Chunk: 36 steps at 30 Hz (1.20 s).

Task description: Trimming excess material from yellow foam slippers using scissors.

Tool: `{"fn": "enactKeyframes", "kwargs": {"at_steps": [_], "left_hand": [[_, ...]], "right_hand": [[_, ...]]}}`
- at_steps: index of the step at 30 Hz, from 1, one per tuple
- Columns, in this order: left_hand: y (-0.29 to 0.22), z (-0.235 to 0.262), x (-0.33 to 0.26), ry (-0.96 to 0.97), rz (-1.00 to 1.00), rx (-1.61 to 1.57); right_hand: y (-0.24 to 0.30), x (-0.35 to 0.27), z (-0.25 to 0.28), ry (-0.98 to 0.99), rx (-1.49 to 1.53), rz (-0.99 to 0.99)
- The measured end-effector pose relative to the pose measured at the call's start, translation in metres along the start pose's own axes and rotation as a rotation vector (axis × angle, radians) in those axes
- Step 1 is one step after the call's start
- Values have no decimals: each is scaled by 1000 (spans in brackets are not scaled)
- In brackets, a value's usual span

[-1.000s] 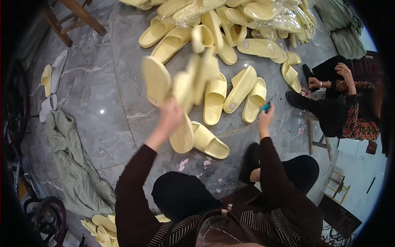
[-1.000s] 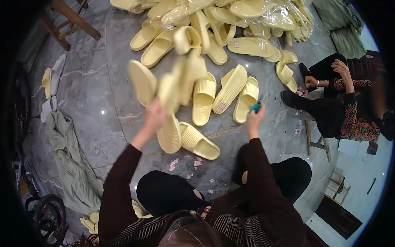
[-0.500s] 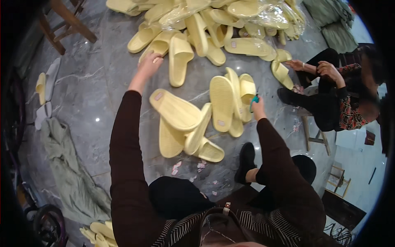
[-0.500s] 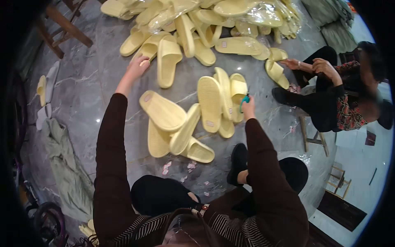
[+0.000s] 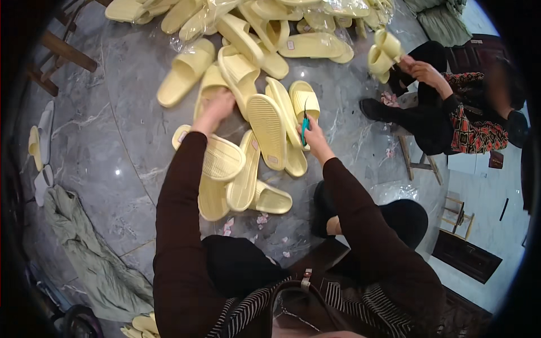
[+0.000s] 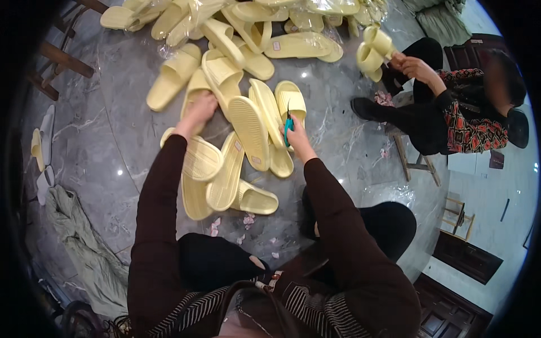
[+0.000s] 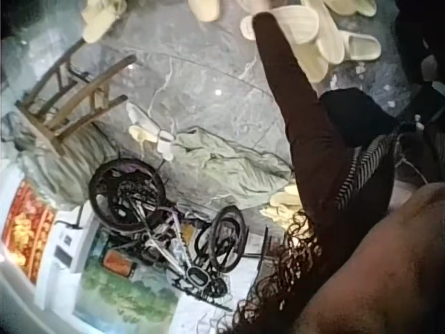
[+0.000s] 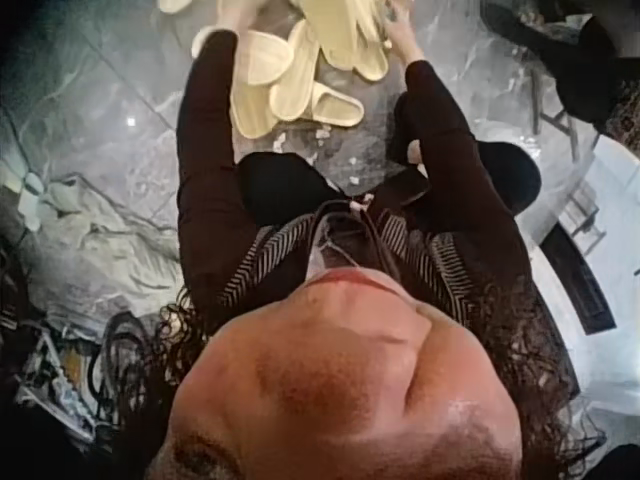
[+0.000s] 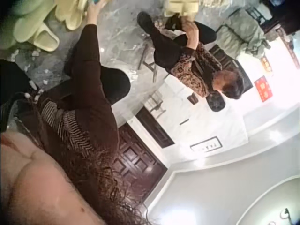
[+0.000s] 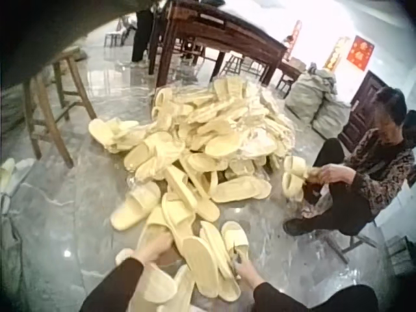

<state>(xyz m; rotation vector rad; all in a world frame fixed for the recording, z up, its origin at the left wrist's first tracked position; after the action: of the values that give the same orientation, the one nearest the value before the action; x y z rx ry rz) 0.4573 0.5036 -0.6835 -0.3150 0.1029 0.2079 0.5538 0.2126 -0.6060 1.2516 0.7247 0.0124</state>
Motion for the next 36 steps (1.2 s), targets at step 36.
{"fn": "enactKeyframes", "kwargs": {"at_steps": [36], "left_hand": [[-160,62,-302,-406,660,-1868]], "right_hand": [[16,-272,-24,460,226,56]]}}
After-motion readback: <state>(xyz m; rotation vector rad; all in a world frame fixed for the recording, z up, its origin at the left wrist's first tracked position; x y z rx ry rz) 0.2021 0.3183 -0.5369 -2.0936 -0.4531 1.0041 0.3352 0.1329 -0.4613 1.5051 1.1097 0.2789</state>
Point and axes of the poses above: each hand's wrist, its own x-axis towards the middle knuckle, its own z-axis out of the back of the hand, y = z × x, the point moved 5 cm from there along x, towards the middle knuckle, and after that the axes turned 15 degrees about x, right-handed, at the moved point
